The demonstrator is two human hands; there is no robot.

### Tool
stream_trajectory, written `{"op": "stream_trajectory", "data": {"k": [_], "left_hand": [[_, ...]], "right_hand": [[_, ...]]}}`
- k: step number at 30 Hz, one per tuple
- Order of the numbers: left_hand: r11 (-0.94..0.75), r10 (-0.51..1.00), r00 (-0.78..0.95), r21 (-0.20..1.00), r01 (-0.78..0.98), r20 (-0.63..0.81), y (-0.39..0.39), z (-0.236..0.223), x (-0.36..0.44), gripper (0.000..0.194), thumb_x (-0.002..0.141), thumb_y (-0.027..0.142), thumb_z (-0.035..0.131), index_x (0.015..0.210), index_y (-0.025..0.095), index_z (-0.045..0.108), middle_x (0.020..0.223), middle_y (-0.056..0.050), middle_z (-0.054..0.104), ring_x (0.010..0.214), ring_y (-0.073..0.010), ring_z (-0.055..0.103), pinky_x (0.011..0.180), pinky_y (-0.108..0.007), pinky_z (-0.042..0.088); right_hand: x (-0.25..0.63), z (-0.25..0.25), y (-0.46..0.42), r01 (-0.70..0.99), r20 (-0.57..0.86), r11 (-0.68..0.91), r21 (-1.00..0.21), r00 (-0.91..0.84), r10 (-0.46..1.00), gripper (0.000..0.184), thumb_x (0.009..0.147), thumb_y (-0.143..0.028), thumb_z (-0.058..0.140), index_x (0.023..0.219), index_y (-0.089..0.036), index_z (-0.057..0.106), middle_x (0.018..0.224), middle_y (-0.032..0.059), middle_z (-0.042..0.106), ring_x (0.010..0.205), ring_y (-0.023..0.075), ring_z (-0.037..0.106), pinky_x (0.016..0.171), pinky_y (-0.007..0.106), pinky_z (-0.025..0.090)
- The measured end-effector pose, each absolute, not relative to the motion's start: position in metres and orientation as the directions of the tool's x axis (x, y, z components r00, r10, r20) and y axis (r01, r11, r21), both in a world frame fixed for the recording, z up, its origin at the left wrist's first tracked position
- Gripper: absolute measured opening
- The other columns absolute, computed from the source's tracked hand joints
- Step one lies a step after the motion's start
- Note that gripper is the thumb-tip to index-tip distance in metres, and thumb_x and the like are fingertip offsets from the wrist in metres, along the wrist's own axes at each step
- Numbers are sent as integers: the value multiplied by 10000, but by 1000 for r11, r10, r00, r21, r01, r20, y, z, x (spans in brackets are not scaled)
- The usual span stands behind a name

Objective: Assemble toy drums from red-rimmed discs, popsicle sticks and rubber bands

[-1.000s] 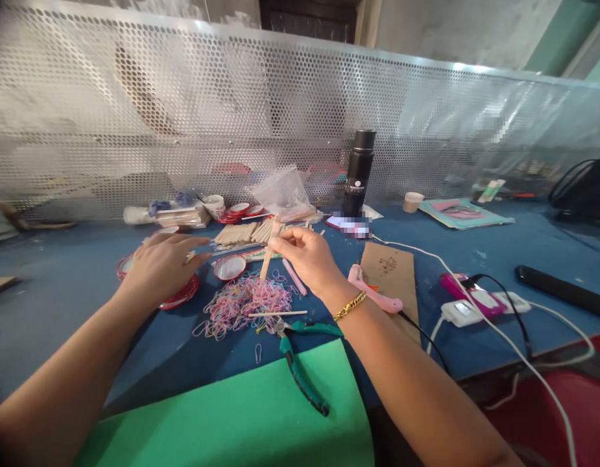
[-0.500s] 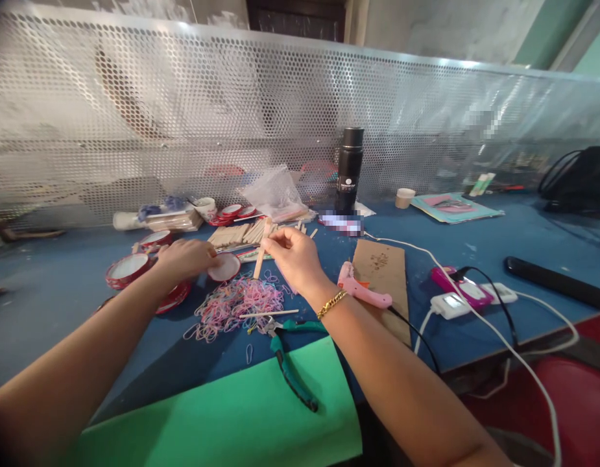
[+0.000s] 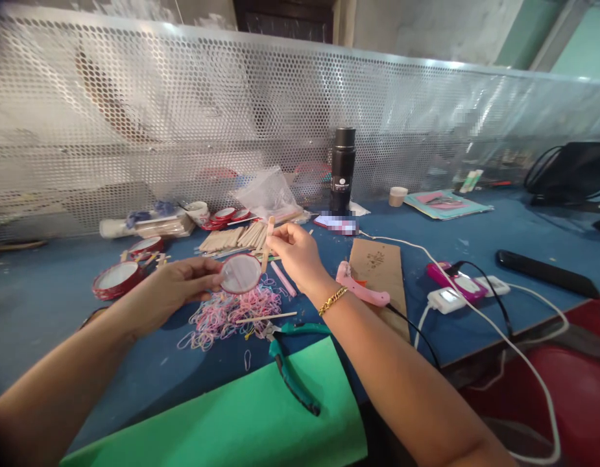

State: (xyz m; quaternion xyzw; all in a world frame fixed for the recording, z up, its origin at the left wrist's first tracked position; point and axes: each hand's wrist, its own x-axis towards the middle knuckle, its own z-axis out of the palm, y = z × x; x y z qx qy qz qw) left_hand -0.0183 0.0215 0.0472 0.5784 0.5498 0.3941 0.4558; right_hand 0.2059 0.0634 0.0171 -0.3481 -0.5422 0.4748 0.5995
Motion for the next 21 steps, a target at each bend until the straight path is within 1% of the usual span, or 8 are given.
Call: {"op": "stream_trajectory", "data": {"k": [2, 5, 7, 10, 13, 18, 21], "left_hand": [[-12, 991, 134, 971, 239, -21, 16, 41, -15, 188, 638, 278, 949, 738, 215, 804, 675, -22, 692, 580, -131, 557, 524, -197, 450], [-35, 988, 152, 971, 238, -1, 15, 35, -18, 188, 646, 298, 949, 762, 222, 822, 728, -43, 732, 597, -137, 558, 531, -197, 432], [-39, 992, 123, 964, 264, 6, 16, 33, -22, 188, 648, 304, 943, 769, 218, 829, 744, -52, 744, 602, -142, 561, 531, -201, 422], [-64, 997, 64, 940, 334, 45, 17, 30, -26, 152, 663, 302, 918, 764, 221, 838, 706, -44, 732, 575, -140, 533, 513, -203, 393], [-127, 992, 76, 903, 411, 105, 14, 29, -23, 123, 703, 327, 874, 764, 226, 839, 702, -43, 737, 573, -143, 527, 524, -214, 392], [-204, 978, 131, 873, 443, 162, 3, 26, -9, 171, 705, 371, 847, 785, 221, 833, 774, -68, 788, 683, -200, 651, 608, -256, 481], [-234, 972, 106, 844, 483, 210, -2, 25, -2, 174, 707, 366, 813, 806, 225, 826, 745, -51, 791, 641, -196, 662, 586, -261, 489]], "right_hand": [[207, 18, 65, -200, 323, 310, -930, -34, 946, 160, 757, -327, 690, 741, -228, 564, 713, -36, 581, 689, 132, 559, 710, 312, 475], [212, 21, 67, -218, 319, 303, -928, -41, 947, 168, 769, -329, 702, 757, -227, 570, 739, -21, 596, 704, 137, 574, 715, 319, 479], [217, 25, 68, -235, 311, 297, -925, -22, 950, 168, 767, -332, 709, 772, -224, 580, 752, -12, 603, 716, 139, 573, 712, 319, 475], [222, 29, 67, -231, 307, 300, -926, 7, 952, 200, 769, -364, 708, 768, -227, 562, 752, -9, 604, 704, 133, 553, 689, 308, 464], [220, 27, 65, -183, 337, 327, -927, -24, 941, 212, 786, -390, 701, 790, -233, 558, 760, -14, 598, 706, 133, 552, 695, 310, 472], [208, 19, 58, -67, 459, 454, -888, -74, 886, 179, 820, -357, 705, 812, -236, 572, 802, -4, 631, 770, 155, 602, 757, 339, 499], [204, 17, 52, 6, 509, 512, -859, -92, 856, 150, 852, -340, 687, 804, -236, 591, 804, -2, 669, 754, 152, 618, 750, 334, 502]]}}
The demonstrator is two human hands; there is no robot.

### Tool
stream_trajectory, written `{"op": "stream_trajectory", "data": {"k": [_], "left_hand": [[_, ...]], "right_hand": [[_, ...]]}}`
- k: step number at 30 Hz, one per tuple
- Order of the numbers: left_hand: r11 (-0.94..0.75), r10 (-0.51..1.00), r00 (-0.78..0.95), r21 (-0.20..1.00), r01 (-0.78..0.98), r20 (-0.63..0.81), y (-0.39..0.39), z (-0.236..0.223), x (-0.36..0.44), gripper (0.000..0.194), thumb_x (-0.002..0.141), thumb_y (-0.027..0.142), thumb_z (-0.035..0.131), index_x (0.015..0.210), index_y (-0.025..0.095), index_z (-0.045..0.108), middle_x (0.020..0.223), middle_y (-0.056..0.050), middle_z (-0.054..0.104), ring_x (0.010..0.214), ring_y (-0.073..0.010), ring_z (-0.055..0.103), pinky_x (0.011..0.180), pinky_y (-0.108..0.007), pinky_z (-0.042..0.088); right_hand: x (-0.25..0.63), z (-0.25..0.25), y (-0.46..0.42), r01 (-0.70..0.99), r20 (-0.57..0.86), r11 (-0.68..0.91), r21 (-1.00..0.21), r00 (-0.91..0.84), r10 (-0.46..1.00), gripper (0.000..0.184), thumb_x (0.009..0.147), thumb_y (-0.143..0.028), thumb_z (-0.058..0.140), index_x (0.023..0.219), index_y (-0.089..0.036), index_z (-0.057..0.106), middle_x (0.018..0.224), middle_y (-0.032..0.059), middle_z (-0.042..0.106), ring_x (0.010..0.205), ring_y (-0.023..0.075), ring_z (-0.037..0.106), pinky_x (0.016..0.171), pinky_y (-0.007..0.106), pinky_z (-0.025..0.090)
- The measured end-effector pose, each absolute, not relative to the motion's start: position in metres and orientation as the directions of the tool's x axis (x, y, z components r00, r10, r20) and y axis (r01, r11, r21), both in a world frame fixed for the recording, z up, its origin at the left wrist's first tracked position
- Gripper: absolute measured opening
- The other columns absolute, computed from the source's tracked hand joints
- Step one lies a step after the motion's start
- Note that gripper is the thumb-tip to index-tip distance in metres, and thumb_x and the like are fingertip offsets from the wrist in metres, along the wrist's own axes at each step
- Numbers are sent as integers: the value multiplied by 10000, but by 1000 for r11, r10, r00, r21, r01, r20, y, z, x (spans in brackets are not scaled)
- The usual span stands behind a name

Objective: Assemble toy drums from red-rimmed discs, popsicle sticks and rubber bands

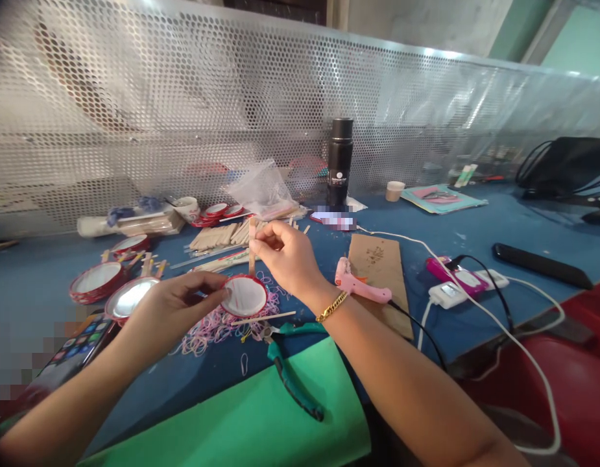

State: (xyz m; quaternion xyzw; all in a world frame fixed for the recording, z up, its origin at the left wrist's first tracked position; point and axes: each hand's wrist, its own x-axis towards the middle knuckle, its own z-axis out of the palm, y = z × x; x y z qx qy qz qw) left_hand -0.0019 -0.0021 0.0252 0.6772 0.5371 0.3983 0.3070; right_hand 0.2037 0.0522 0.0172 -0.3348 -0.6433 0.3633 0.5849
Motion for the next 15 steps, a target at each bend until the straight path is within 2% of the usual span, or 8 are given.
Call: {"op": "stream_trajectory", "data": {"k": [4, 15], "left_hand": [[-276, 960, 108, 800, 533, 259, -4, 26, 1, 190, 748, 386, 751, 820, 218, 804, 732, -27, 783, 632, -185, 668, 586, -260, 498], [-301, 952, 138, 768, 566, 271, -1, 22, -3, 225, 792, 405, 701, 864, 208, 784, 774, -32, 797, 670, -192, 701, 607, -273, 528]], "right_hand": [[202, 18, 47, 65, 525, 532, -844, -99, 845, 133, 845, -315, 685, 783, -226, 608, 762, -8, 699, 702, 143, 627, 738, 326, 505], [196, 17, 41, 42, 515, 525, -850, -144, 845, 112, 839, -278, 701, 765, -226, 634, 760, -6, 731, 723, 155, 668, 730, 312, 515]]}}
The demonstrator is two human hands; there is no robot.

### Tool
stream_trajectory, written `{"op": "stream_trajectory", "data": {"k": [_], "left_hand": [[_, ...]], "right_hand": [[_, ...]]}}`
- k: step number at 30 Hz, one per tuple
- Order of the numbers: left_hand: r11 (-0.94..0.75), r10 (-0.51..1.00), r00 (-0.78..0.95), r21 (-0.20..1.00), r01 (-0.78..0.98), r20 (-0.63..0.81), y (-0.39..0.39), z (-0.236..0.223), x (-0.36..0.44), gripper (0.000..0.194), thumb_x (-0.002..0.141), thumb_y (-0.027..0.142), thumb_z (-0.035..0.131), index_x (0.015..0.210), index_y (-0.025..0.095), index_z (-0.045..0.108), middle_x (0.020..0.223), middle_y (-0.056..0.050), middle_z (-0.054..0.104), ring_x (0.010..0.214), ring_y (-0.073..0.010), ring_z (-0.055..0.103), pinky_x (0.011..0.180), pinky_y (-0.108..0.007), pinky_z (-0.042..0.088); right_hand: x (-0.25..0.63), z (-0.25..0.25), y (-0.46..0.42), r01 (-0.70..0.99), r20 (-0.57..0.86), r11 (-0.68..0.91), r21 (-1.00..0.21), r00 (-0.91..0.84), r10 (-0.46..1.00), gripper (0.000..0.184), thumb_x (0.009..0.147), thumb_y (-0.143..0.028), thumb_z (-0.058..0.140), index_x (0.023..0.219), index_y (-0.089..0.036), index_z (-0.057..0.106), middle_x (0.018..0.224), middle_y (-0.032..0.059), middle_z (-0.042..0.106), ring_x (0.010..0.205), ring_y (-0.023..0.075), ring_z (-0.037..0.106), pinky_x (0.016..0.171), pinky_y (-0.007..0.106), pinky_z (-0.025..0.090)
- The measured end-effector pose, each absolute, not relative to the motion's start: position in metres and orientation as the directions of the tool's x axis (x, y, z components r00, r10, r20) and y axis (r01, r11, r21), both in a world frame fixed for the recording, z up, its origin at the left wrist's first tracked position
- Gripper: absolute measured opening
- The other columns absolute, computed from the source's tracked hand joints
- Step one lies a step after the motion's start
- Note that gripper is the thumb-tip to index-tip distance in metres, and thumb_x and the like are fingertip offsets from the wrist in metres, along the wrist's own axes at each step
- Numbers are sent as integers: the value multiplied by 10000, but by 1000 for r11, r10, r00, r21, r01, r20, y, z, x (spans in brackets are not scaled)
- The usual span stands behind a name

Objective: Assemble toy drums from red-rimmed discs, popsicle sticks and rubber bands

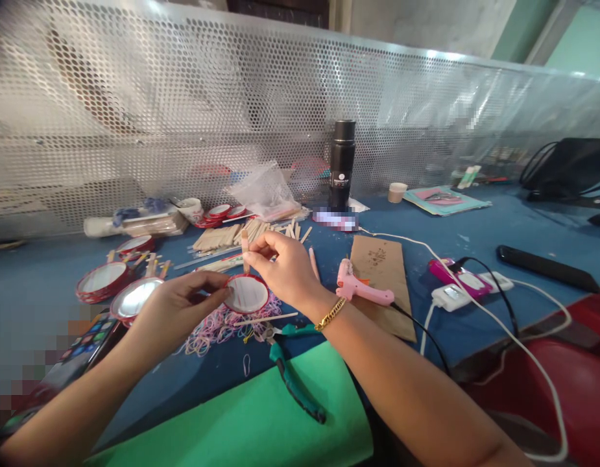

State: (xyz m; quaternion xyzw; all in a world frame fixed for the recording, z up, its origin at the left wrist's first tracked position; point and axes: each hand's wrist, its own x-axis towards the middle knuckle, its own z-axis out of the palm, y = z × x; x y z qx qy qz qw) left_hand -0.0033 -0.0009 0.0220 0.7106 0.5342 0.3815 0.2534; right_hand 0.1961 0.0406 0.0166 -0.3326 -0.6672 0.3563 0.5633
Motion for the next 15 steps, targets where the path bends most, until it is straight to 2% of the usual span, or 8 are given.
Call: {"op": "stream_trajectory", "data": {"k": [15], "left_hand": [[-311, 948, 151, 721, 619, 280, 0, 20, -6, 205, 821, 376, 677, 895, 220, 788, 787, -20, 803, 682, -188, 702, 615, -271, 515]], "right_hand": [[195, 15, 39, 86, 517, 539, -838, -192, 834, 111, 860, -294, 709, 787, -219, 672, 800, 5, 734, 767, 158, 661, 763, 318, 523]]}}
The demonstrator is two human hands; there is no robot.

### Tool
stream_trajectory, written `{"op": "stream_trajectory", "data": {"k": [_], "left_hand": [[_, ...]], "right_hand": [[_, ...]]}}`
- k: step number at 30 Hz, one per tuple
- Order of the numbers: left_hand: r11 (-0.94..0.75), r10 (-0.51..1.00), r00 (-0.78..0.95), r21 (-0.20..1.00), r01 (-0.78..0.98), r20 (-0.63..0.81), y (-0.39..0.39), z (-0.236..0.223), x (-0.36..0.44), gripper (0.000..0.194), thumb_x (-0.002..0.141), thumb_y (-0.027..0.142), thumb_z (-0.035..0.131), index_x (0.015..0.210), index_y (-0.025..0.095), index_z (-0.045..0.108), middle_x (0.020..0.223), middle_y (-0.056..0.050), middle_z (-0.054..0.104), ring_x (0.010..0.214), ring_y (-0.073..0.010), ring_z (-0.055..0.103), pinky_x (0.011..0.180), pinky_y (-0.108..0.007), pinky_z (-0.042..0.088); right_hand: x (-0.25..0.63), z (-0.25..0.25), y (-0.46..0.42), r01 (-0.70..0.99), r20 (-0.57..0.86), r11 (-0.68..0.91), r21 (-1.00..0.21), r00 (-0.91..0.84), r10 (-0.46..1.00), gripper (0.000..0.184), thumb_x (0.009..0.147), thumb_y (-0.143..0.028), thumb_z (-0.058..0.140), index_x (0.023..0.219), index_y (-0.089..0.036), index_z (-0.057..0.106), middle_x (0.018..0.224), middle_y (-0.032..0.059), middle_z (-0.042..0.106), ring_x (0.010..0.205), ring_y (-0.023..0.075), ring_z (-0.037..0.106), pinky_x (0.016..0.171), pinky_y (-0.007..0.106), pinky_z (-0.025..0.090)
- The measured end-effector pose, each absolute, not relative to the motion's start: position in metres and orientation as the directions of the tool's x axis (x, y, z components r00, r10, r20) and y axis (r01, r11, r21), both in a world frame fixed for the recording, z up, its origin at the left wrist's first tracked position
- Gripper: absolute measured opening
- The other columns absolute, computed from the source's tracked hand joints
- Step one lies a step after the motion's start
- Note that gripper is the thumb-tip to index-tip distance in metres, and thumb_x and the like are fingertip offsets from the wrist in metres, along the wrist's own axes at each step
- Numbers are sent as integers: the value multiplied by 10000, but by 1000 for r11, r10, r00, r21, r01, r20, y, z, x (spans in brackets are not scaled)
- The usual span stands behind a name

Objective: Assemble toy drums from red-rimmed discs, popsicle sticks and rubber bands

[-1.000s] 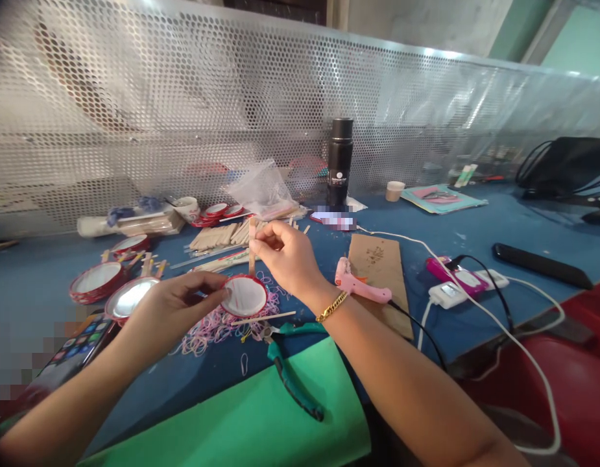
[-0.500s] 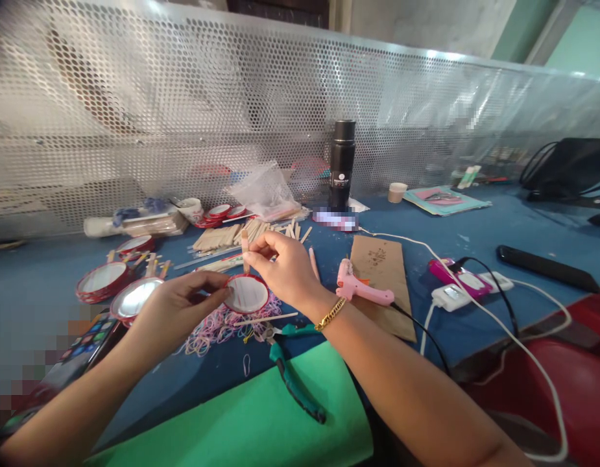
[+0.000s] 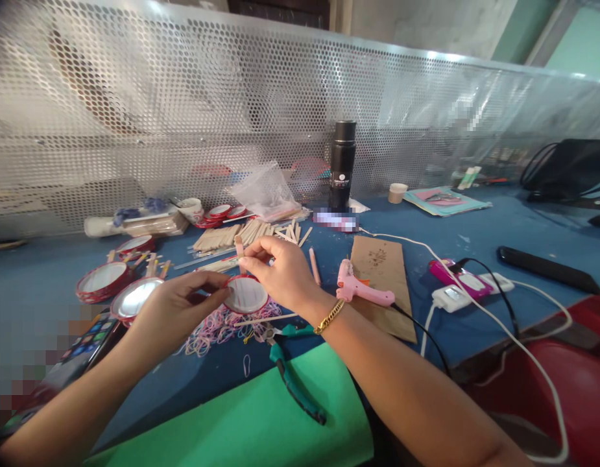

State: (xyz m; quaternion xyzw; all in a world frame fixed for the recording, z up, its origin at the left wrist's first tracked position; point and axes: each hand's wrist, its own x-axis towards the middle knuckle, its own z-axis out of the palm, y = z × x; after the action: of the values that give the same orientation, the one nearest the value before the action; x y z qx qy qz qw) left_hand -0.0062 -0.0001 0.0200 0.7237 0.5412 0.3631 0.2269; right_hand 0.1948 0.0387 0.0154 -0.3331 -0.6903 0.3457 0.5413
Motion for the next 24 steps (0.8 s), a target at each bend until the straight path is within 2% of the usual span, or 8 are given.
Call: {"op": "stream_trajectory", "data": {"k": [24], "left_hand": [[-292, 952, 115, 726, 623, 284, -5, 28, -2, 217, 798, 383, 683, 866, 215, 803, 778, -38, 809, 669, -198, 697, 587, -280, 519]], "right_hand": [[193, 15, 37, 47, 493, 514, -856, -225, 841, 108, 866, -293, 722, 811, -221, 664, 812, 2, 725, 772, 154, 655, 787, 327, 537]]}}
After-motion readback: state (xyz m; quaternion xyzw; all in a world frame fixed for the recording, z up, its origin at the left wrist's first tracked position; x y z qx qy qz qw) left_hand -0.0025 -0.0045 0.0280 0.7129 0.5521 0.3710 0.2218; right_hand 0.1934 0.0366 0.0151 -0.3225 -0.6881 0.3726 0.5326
